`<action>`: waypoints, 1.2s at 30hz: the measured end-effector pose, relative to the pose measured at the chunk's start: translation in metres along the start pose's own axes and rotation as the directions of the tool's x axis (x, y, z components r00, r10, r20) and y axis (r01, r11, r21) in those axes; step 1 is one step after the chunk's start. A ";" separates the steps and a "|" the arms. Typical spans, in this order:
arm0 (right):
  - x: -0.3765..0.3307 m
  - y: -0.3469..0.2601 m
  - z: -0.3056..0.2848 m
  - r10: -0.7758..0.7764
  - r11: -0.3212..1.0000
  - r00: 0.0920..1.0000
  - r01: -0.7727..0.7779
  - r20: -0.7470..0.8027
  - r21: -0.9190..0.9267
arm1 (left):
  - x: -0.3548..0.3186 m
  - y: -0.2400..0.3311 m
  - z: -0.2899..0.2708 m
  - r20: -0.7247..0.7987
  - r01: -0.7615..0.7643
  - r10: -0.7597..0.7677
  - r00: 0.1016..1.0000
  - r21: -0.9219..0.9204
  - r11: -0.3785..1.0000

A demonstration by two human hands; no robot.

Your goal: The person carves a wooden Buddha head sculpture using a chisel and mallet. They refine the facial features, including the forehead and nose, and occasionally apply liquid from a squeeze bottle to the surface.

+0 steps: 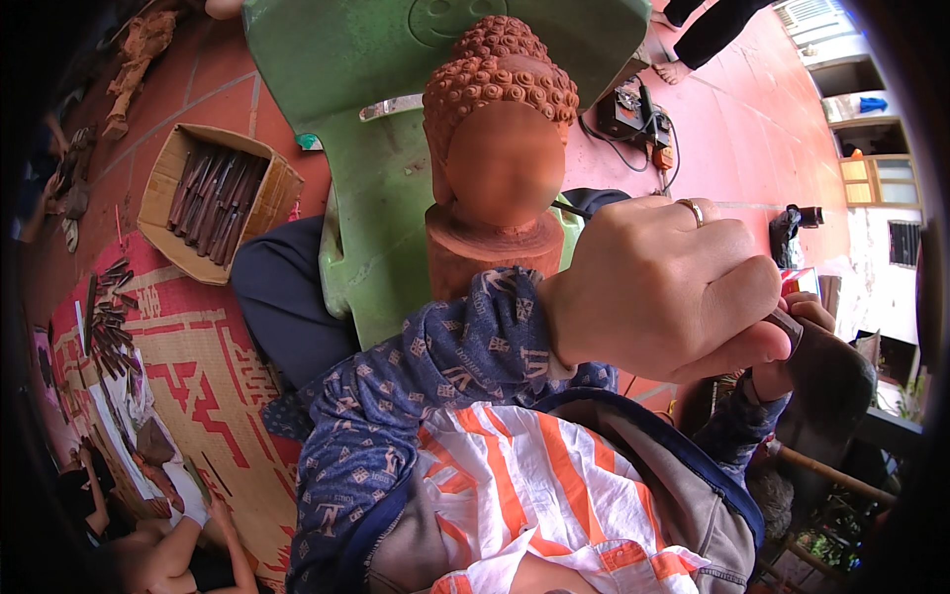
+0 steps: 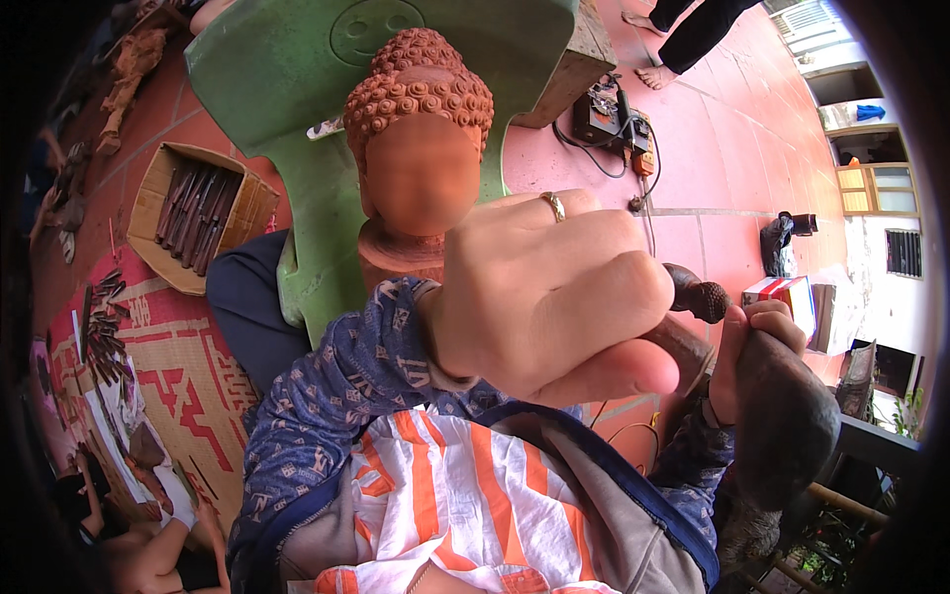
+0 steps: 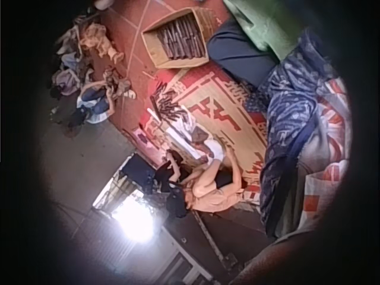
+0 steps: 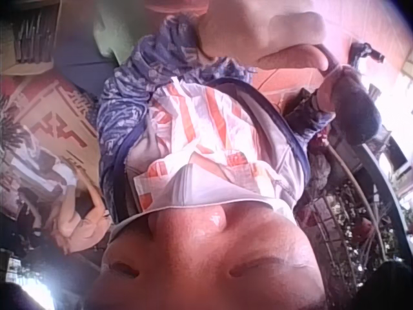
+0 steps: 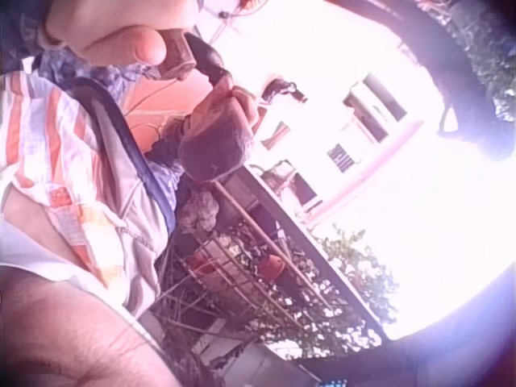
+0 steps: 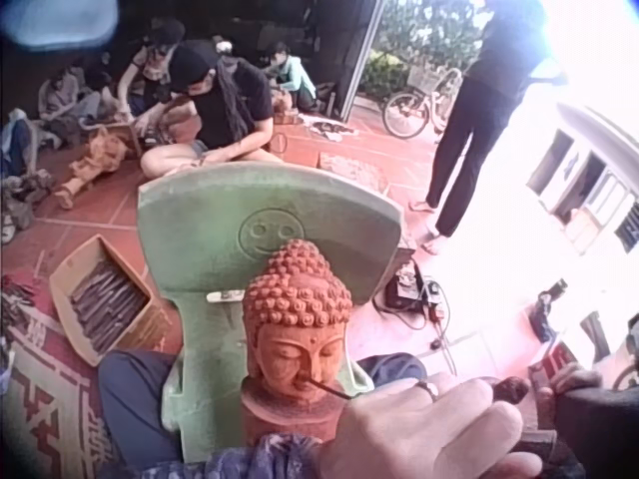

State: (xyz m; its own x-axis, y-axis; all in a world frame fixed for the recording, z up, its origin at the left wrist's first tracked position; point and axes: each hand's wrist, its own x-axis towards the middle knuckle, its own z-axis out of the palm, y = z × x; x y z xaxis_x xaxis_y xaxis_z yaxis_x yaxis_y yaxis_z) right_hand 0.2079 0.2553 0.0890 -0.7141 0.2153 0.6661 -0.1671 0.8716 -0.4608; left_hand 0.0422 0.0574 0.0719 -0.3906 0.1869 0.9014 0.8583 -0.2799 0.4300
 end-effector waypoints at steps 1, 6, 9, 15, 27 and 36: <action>-0.002 0.001 0.001 -0.007 1.000 1.000 0.007 -0.005 0.013 | 0.000 -0.001 -0.001 0.021 0.004 -0.004 1.000 0.023 1.000; 0.007 -0.007 0.008 -0.013 0.999 1.000 0.013 0.004 -0.035 | 0.000 0.036 0.004 0.008 0.044 -0.044 0.999 -0.029 0.999; 0.009 -0.009 0.011 -0.019 0.999 1.000 0.019 0.006 -0.041 | -0.001 0.031 -0.001 0.039 -0.021 0.023 0.999 -0.062 0.998; 0.013 -0.013 0.013 -0.023 0.997 1.000 0.024 0.022 -0.069 | 0.000 0.017 -0.003 0.016 -0.030 0.032 0.999 -0.093 0.995; 0.017 -0.021 0.011 -0.039 0.987 0.998 0.046 0.049 -0.152 | -0.001 0.013 -0.007 -0.023 -0.034 0.032 0.999 -0.106 0.994; -0.022 -0.023 0.061 0.656 0.476 0.480 -0.862 0.583 0.174 | -0.025 0.019 -0.108 0.513 0.083 -0.182 0.839 0.210 0.974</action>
State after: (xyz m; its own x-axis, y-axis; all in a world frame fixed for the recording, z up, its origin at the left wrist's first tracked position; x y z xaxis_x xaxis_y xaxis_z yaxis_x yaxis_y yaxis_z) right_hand 0.1856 0.2035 0.0493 -0.8482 0.4186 -0.3245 0.4180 0.1527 -0.8955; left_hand 0.0319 -0.0547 0.0628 -0.3127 0.6911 0.6516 0.8738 -0.0596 0.4826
